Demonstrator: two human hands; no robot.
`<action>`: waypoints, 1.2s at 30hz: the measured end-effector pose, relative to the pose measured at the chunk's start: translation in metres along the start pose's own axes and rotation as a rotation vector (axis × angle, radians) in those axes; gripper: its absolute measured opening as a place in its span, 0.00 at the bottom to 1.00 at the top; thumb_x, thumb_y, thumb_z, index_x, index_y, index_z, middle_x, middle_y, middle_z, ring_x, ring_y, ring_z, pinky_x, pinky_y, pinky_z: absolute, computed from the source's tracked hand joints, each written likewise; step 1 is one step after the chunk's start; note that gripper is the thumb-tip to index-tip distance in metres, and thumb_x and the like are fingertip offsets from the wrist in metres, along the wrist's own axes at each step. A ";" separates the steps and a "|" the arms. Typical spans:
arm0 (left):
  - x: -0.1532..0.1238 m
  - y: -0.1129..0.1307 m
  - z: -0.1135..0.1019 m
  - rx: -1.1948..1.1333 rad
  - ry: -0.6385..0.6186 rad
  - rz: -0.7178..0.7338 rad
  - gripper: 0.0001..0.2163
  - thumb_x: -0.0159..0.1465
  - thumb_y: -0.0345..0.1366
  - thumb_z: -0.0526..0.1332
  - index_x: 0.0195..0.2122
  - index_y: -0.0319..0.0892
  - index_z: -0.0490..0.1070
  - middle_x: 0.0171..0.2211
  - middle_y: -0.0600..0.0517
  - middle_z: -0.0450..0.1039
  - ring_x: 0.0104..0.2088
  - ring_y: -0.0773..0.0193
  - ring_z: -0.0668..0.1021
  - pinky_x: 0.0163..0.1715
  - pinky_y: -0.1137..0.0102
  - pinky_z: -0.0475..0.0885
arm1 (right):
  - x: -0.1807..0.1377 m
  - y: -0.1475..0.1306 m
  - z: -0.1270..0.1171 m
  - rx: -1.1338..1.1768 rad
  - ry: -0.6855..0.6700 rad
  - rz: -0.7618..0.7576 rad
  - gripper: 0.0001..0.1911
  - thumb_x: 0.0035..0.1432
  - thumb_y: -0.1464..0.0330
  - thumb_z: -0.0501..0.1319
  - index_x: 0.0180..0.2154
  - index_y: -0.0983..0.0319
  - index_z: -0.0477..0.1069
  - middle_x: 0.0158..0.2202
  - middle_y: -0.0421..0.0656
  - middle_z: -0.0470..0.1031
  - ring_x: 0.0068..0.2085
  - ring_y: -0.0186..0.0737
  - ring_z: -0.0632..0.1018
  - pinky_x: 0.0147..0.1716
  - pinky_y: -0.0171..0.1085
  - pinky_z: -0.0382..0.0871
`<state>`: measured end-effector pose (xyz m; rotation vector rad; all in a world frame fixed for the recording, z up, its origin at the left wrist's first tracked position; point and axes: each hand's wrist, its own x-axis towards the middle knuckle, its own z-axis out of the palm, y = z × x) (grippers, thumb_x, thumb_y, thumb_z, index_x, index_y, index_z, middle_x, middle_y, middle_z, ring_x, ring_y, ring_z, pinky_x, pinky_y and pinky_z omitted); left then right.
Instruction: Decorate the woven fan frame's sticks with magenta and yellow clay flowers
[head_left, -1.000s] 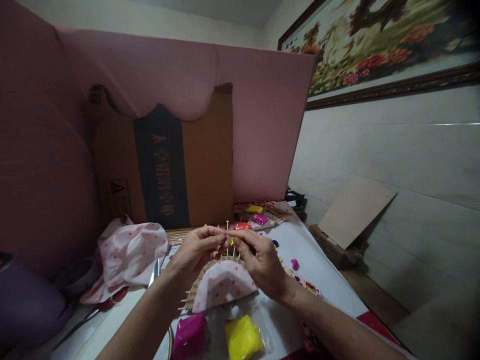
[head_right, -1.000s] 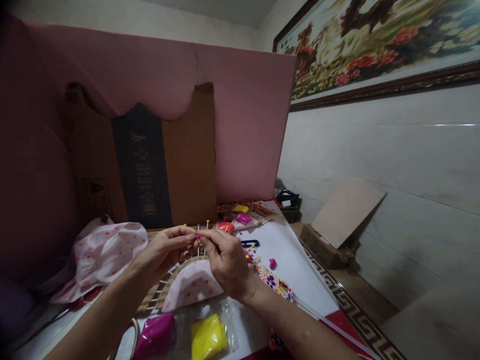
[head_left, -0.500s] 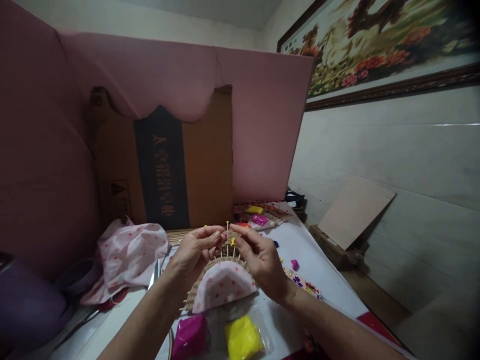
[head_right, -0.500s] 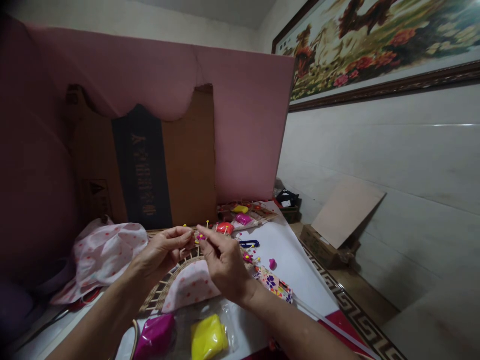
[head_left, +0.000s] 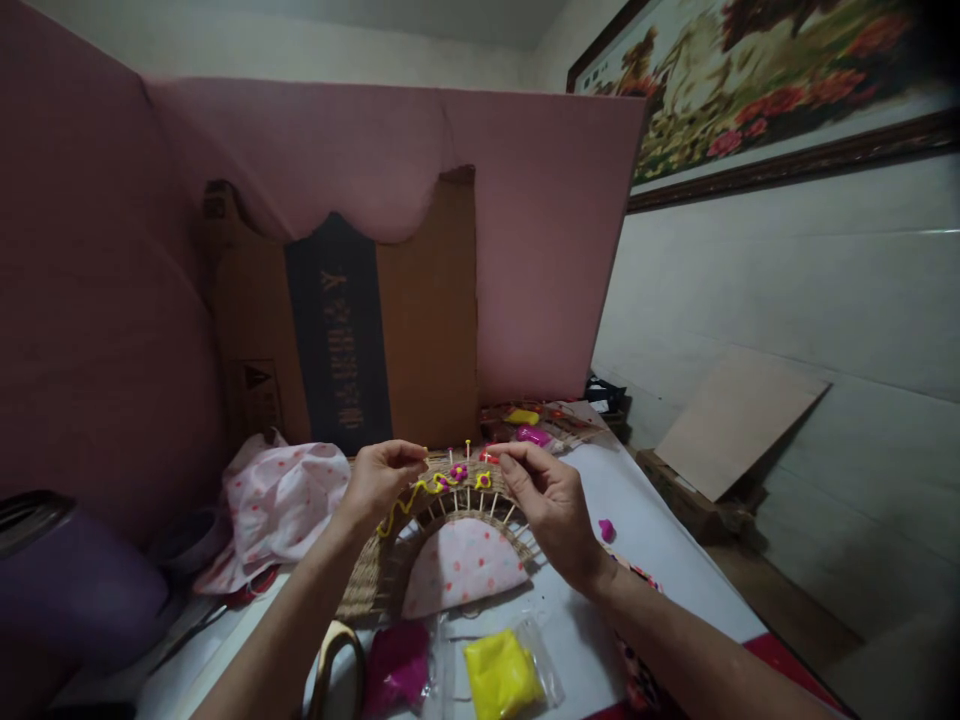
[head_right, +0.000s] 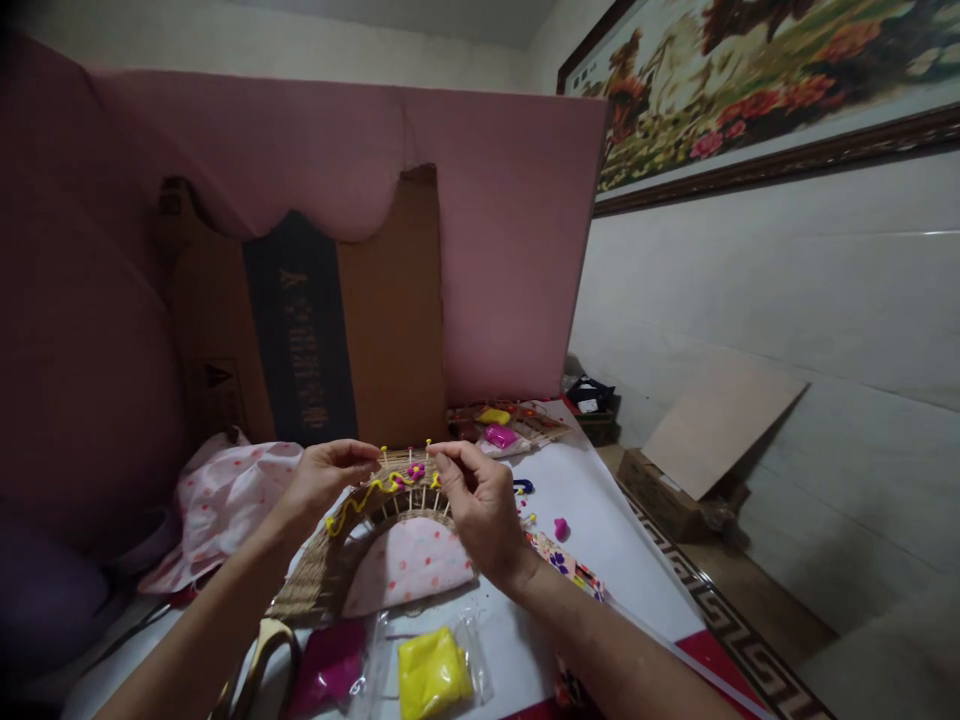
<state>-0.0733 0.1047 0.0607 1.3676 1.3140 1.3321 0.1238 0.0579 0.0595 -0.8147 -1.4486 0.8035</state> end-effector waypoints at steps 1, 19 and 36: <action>0.001 -0.002 0.000 0.026 0.003 0.004 0.10 0.38 0.33 0.69 0.23 0.37 0.73 0.18 0.54 0.72 0.19 0.70 0.70 0.21 0.75 0.63 | 0.000 0.000 0.000 0.000 0.000 0.002 0.10 0.60 0.64 0.55 0.37 0.62 0.72 0.23 0.37 0.62 0.23 0.32 0.61 0.21 0.32 0.54; 0.001 -0.009 0.005 0.209 -0.045 0.097 0.07 0.41 0.35 0.67 0.20 0.39 0.71 0.17 0.56 0.69 0.20 0.68 0.69 0.21 0.74 0.62 | 0.001 0.000 -0.002 -0.067 0.010 -0.029 0.10 0.59 0.64 0.56 0.36 0.61 0.72 0.23 0.38 0.65 0.24 0.33 0.63 0.23 0.33 0.56; 0.003 -0.022 0.006 0.395 -0.047 0.244 0.02 0.47 0.33 0.63 0.22 0.42 0.74 0.20 0.54 0.72 0.23 0.65 0.70 0.25 0.73 0.61 | 0.001 0.000 -0.003 -0.077 0.016 -0.046 0.09 0.59 0.65 0.55 0.35 0.61 0.72 0.23 0.38 0.63 0.24 0.33 0.62 0.23 0.33 0.56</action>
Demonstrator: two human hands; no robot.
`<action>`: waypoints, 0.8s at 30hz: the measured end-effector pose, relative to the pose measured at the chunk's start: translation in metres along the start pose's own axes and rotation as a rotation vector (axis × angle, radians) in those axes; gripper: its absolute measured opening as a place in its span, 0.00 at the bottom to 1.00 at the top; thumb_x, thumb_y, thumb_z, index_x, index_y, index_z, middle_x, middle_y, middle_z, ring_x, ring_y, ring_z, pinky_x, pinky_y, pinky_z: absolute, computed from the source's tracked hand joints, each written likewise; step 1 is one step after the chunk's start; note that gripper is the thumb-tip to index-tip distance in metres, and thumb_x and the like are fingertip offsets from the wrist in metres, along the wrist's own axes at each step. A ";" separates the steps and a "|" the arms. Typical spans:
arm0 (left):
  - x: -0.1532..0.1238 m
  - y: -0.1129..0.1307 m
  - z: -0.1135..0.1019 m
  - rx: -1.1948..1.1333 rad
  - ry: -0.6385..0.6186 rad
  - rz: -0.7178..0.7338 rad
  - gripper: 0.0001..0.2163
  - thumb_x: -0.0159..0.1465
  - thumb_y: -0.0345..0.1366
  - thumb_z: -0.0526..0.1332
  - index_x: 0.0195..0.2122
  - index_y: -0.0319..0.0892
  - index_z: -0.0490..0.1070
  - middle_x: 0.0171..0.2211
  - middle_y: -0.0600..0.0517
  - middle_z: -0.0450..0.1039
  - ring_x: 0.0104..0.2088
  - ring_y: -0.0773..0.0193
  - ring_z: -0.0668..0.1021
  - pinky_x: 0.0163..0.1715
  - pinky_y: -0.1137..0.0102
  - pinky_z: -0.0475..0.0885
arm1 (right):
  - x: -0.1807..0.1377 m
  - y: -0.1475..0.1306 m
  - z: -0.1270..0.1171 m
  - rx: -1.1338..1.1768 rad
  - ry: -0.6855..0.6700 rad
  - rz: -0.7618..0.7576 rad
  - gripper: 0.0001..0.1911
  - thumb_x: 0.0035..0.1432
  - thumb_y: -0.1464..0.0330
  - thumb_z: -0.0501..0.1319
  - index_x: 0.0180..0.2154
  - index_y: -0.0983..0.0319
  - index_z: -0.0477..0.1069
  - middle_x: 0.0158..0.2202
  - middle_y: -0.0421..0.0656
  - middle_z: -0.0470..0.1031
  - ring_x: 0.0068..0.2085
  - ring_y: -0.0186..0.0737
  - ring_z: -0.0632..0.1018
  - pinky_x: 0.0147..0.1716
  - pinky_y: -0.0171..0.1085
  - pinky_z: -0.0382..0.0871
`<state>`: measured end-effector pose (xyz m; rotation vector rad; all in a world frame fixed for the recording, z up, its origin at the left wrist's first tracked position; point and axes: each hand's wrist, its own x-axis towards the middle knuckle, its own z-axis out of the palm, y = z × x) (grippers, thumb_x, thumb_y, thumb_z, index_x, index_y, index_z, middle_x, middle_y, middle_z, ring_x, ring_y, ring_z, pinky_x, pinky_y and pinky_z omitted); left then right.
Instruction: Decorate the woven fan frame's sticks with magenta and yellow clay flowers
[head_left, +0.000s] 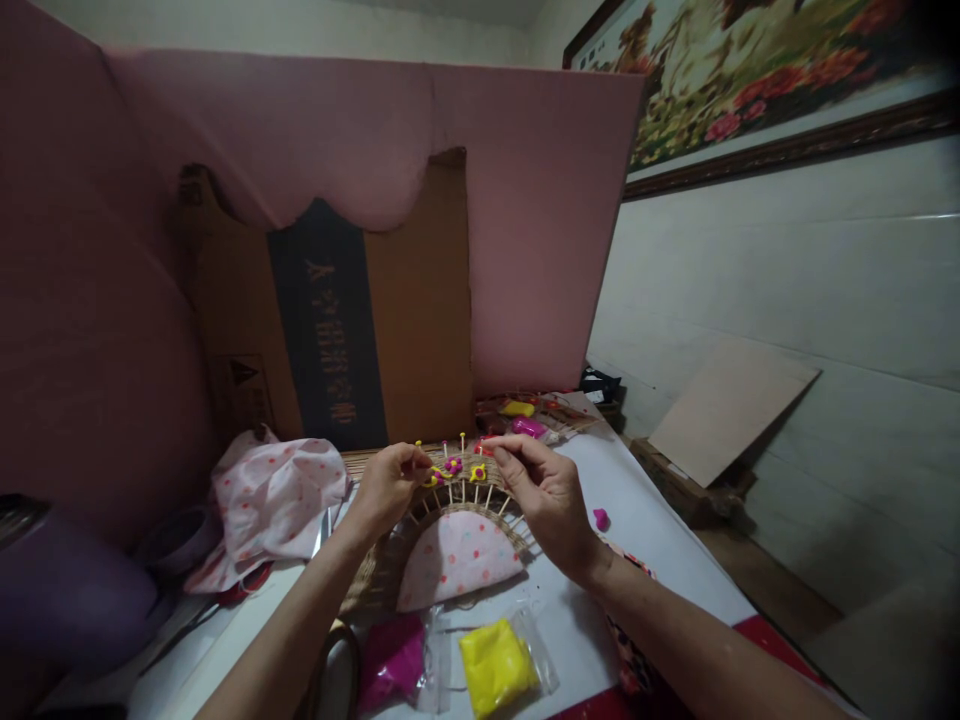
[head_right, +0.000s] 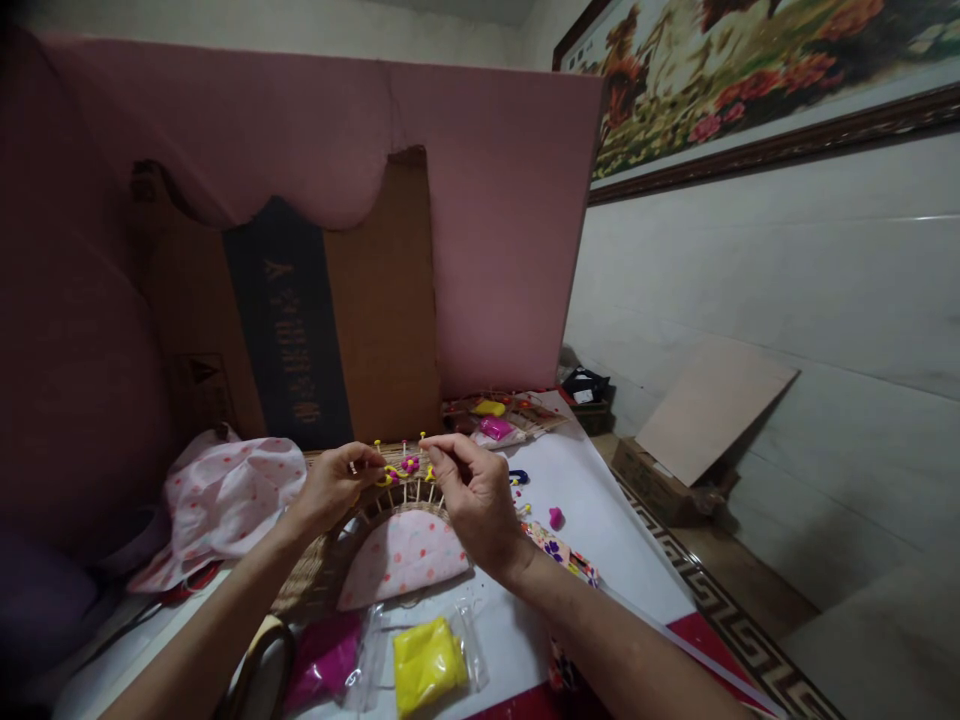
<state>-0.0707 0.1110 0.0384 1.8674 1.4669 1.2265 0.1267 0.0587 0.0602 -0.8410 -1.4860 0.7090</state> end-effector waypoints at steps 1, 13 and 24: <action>0.000 -0.002 0.000 0.018 0.003 0.012 0.02 0.48 0.32 0.63 0.22 0.42 0.75 0.21 0.53 0.72 0.24 0.64 0.71 0.26 0.72 0.61 | 0.000 0.000 0.000 -0.001 -0.004 -0.002 0.09 0.60 0.65 0.55 0.35 0.61 0.72 0.23 0.38 0.63 0.24 0.33 0.62 0.23 0.33 0.56; -0.001 0.003 0.000 0.212 -0.010 0.141 0.05 0.49 0.29 0.63 0.20 0.44 0.74 0.23 0.52 0.71 0.30 0.61 0.71 0.32 0.70 0.61 | 0.002 -0.002 -0.001 -0.032 -0.003 -0.023 0.10 0.60 0.65 0.55 0.35 0.61 0.72 0.23 0.38 0.64 0.24 0.32 0.63 0.24 0.33 0.57; -0.001 -0.003 0.002 0.308 -0.035 0.195 0.06 0.53 0.29 0.61 0.22 0.45 0.75 0.24 0.52 0.70 0.31 0.61 0.69 0.32 0.69 0.61 | 0.001 0.003 -0.002 -0.041 -0.007 -0.042 0.10 0.60 0.65 0.55 0.36 0.63 0.72 0.24 0.38 0.65 0.22 0.30 0.62 0.19 0.31 0.54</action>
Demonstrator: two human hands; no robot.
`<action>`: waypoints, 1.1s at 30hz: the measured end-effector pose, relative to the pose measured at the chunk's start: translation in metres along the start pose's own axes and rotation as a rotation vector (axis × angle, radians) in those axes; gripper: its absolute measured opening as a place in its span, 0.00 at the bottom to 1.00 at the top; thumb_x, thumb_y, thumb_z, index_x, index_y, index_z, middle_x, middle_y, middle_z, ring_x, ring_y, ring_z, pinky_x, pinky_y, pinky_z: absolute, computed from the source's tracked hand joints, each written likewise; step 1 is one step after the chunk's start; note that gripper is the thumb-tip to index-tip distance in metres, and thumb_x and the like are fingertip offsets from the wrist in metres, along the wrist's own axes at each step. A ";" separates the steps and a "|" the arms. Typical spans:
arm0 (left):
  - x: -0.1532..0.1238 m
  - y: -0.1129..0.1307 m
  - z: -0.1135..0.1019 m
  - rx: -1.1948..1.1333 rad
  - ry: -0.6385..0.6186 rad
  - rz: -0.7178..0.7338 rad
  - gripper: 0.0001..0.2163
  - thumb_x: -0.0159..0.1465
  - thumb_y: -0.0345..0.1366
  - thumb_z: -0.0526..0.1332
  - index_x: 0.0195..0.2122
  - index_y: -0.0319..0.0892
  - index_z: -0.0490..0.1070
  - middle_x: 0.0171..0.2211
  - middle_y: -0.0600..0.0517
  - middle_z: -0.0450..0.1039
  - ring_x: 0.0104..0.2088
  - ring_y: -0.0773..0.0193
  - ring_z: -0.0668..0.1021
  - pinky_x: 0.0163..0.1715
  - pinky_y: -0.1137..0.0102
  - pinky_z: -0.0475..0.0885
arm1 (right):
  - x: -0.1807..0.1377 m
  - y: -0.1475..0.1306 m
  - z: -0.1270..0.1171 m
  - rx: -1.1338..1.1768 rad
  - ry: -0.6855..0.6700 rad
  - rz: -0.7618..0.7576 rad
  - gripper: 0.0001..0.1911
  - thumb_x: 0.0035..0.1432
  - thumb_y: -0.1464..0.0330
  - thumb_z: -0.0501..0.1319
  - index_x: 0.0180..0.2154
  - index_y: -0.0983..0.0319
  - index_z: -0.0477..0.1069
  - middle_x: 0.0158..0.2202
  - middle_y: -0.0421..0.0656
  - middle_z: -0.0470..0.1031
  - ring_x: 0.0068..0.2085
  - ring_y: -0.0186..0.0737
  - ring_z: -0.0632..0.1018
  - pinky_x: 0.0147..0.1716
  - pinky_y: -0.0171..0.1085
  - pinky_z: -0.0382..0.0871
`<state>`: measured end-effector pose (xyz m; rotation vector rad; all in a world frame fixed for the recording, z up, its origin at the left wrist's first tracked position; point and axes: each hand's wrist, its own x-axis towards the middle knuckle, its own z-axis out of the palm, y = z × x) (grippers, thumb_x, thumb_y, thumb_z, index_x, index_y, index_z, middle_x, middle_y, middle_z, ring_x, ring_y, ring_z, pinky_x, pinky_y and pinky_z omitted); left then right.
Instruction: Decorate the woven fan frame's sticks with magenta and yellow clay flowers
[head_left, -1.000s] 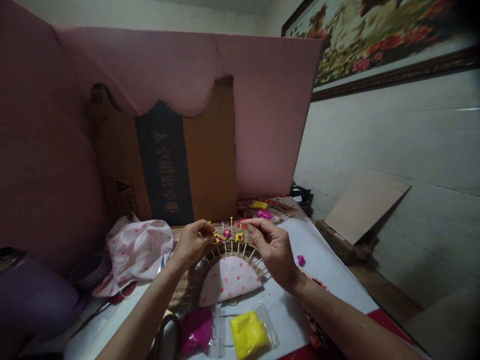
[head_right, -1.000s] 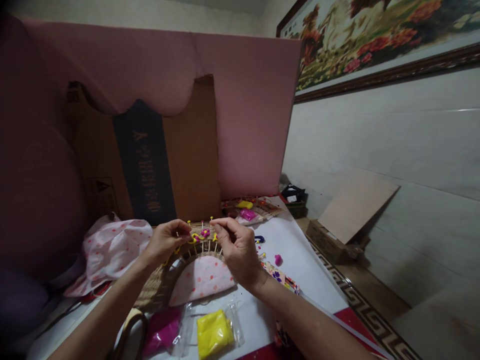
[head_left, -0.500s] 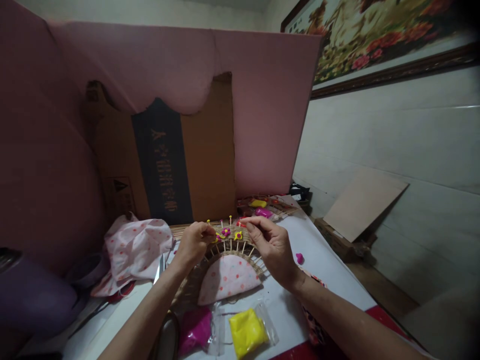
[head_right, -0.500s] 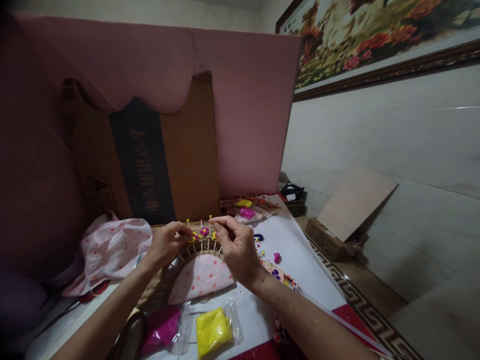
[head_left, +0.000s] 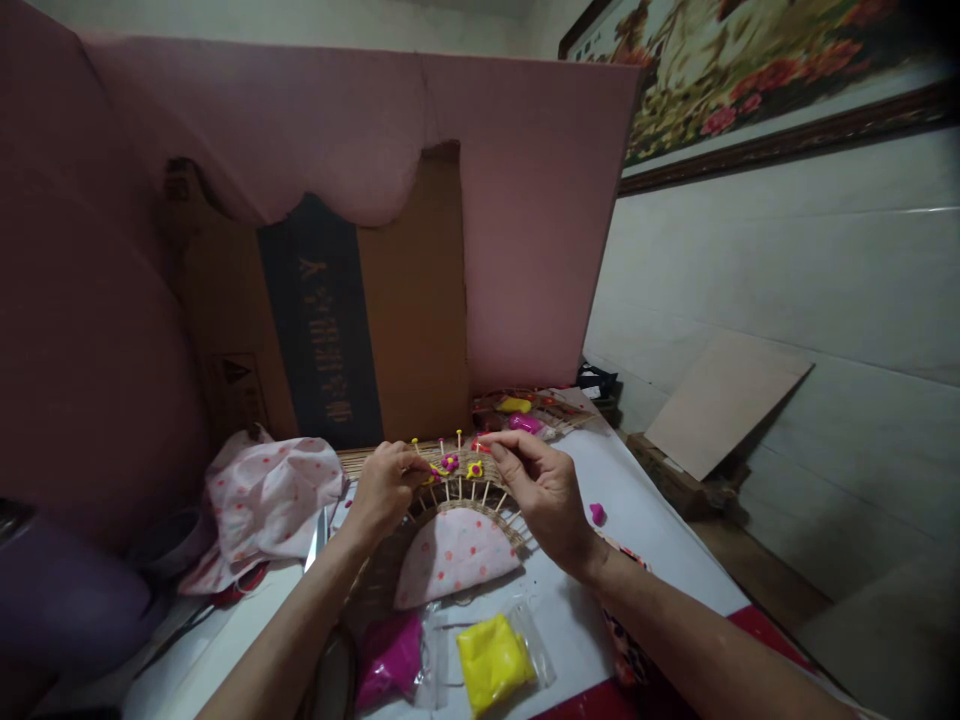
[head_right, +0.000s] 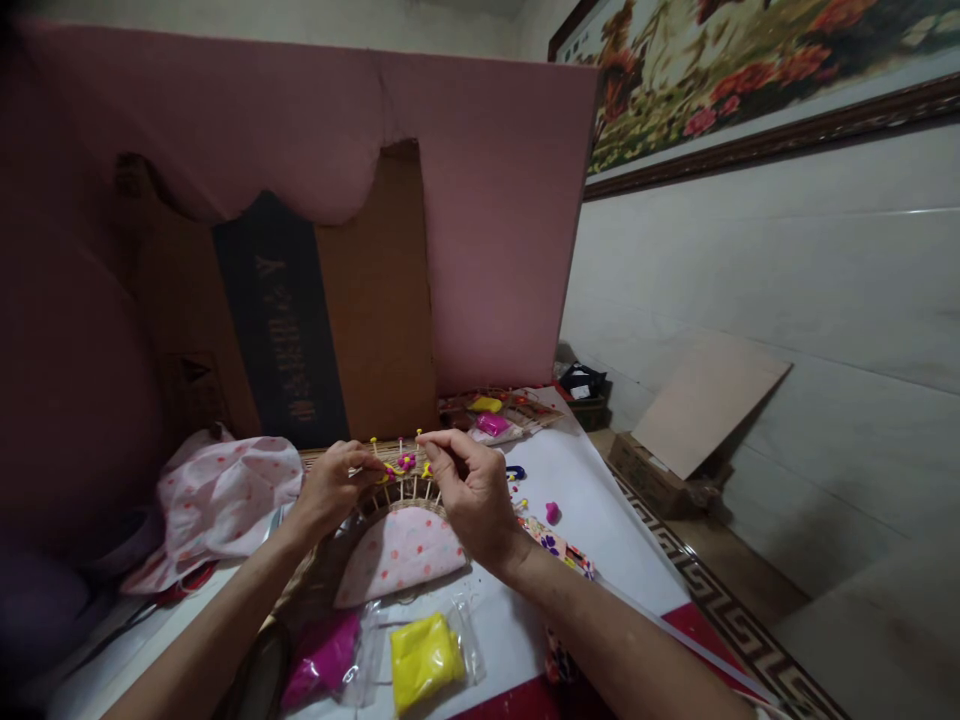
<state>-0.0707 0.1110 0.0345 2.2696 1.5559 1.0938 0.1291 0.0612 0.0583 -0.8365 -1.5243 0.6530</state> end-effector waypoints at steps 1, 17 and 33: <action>0.000 -0.001 0.000 0.004 0.002 0.002 0.06 0.53 0.29 0.61 0.22 0.45 0.75 0.24 0.52 0.70 0.31 0.61 0.69 0.32 0.69 0.61 | 0.000 0.000 0.000 0.001 0.001 0.000 0.10 0.60 0.65 0.55 0.36 0.63 0.72 0.24 0.38 0.65 0.22 0.30 0.62 0.19 0.31 0.53; 0.005 -0.018 -0.003 -0.006 0.093 -0.098 0.10 0.52 0.36 0.63 0.35 0.44 0.75 0.38 0.49 0.74 0.42 0.55 0.71 0.45 0.61 0.64 | 0.000 0.004 0.002 0.006 0.001 -0.002 0.09 0.60 0.66 0.55 0.35 0.63 0.72 0.21 0.36 0.61 0.22 0.30 0.60 0.21 0.31 0.54; 0.004 -0.024 0.015 -0.218 0.092 -0.343 0.30 0.48 0.41 0.64 0.52 0.36 0.63 0.35 0.48 0.70 0.28 0.64 0.73 0.29 0.69 0.69 | 0.001 0.007 0.002 -0.002 0.003 0.000 0.09 0.60 0.66 0.55 0.35 0.63 0.72 0.21 0.36 0.62 0.23 0.30 0.61 0.21 0.31 0.55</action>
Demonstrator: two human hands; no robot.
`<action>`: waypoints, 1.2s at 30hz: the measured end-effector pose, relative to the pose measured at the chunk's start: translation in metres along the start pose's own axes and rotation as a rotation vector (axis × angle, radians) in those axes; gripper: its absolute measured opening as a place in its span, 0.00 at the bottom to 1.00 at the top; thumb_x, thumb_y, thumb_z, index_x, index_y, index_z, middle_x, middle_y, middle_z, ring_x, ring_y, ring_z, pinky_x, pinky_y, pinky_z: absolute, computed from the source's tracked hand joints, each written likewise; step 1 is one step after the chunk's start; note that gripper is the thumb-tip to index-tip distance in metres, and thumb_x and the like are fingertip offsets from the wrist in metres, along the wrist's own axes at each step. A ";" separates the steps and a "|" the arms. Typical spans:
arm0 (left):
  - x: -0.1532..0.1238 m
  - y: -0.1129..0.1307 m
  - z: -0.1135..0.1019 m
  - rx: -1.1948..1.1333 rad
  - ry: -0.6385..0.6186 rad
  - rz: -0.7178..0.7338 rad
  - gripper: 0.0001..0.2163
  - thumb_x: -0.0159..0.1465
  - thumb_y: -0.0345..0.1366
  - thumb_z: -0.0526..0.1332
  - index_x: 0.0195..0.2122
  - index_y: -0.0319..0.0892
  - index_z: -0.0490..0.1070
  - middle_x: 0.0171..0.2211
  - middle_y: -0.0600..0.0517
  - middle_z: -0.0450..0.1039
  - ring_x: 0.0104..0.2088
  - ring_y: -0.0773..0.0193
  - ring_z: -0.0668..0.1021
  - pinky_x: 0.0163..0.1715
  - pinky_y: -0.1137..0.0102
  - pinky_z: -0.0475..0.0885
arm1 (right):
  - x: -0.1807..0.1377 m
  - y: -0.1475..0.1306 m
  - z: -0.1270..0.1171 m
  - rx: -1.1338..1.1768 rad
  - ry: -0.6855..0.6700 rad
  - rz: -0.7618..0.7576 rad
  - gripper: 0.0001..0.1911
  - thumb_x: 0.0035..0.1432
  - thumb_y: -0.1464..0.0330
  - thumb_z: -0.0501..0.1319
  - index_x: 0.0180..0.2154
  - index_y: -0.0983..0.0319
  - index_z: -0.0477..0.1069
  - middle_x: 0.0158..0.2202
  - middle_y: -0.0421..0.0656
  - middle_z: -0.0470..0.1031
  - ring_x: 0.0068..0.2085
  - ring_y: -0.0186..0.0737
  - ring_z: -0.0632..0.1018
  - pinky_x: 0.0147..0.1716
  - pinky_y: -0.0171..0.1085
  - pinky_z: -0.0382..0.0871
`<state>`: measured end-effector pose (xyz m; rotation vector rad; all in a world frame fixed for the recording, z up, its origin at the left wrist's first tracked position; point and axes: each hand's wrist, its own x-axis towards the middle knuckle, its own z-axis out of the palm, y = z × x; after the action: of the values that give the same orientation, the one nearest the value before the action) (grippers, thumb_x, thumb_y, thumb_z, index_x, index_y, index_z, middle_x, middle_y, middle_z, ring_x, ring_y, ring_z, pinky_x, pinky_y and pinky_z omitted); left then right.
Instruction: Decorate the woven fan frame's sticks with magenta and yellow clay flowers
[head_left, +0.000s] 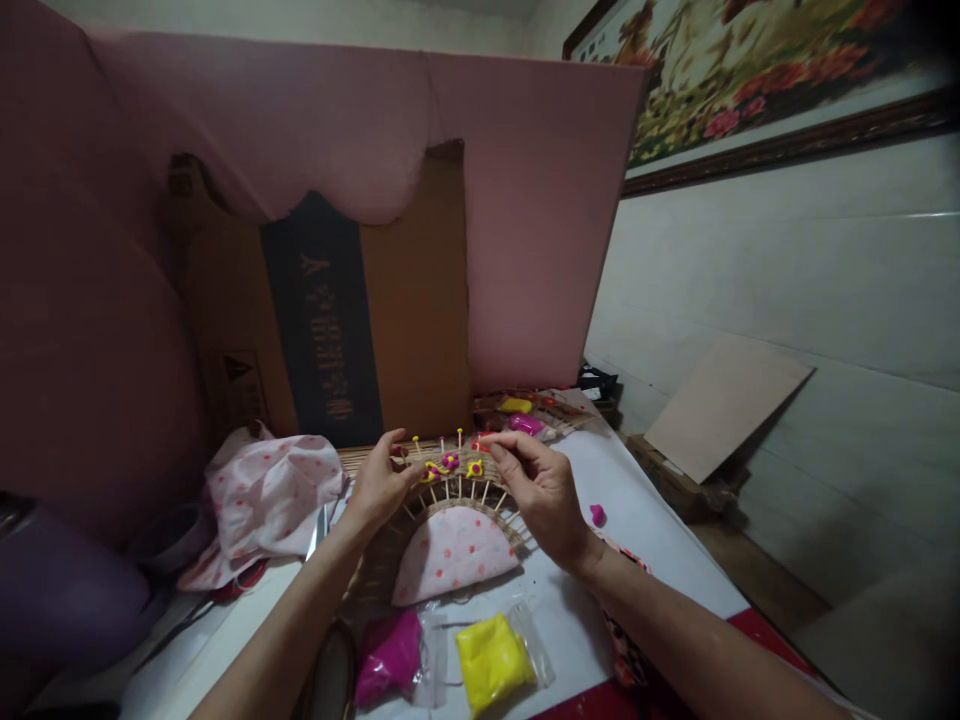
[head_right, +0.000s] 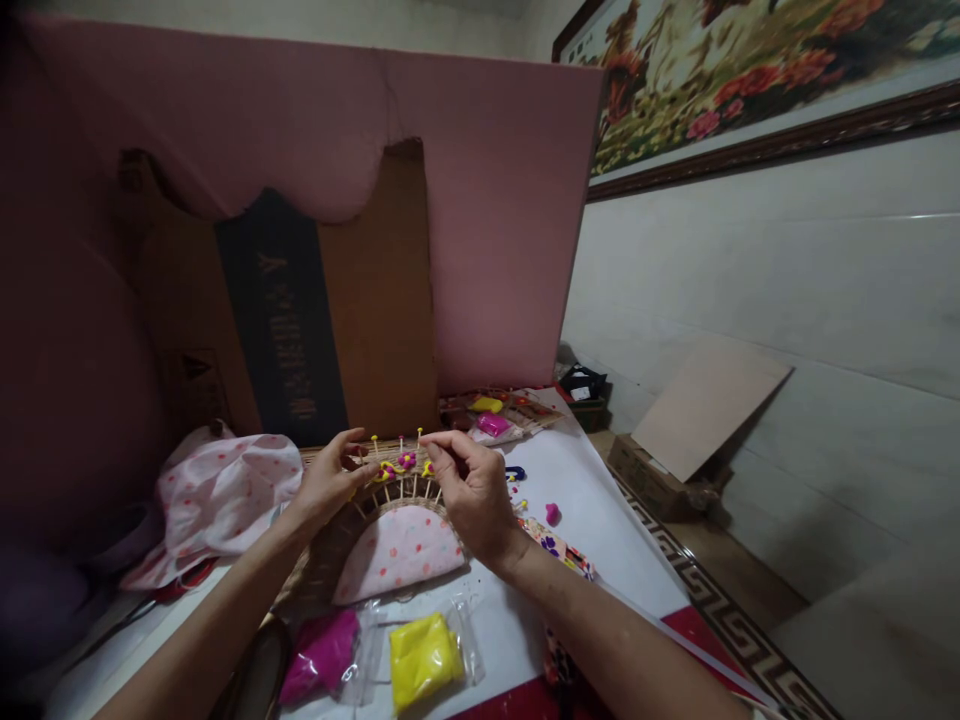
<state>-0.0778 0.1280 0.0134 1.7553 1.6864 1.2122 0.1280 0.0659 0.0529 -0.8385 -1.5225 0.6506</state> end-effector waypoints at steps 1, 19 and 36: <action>0.000 0.001 0.000 0.002 0.004 -0.006 0.30 0.47 0.41 0.64 0.51 0.37 0.64 0.35 0.49 0.70 0.28 0.64 0.72 0.28 0.69 0.68 | 0.000 0.000 0.000 0.001 0.000 -0.001 0.09 0.60 0.66 0.55 0.35 0.63 0.72 0.22 0.36 0.63 0.23 0.30 0.61 0.22 0.31 0.55; -0.003 0.002 0.002 -0.069 0.057 -0.002 0.25 0.46 0.43 0.64 0.45 0.37 0.69 0.27 0.54 0.69 0.25 0.65 0.72 0.26 0.71 0.66 | 0.000 -0.001 0.000 0.000 0.000 0.011 0.10 0.60 0.65 0.55 0.35 0.63 0.72 0.24 0.38 0.66 0.24 0.31 0.63 0.23 0.32 0.57; -0.005 0.004 0.004 -0.083 0.090 -0.027 0.25 0.44 0.41 0.67 0.44 0.39 0.71 0.25 0.54 0.71 0.25 0.64 0.73 0.24 0.71 0.66 | 0.000 -0.002 0.000 -0.015 0.005 0.008 0.10 0.59 0.65 0.55 0.35 0.63 0.72 0.22 0.37 0.63 0.22 0.30 0.61 0.20 0.31 0.55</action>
<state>-0.0716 0.1236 0.0134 1.6458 1.6787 1.3478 0.1280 0.0652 0.0547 -0.8572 -1.5216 0.6428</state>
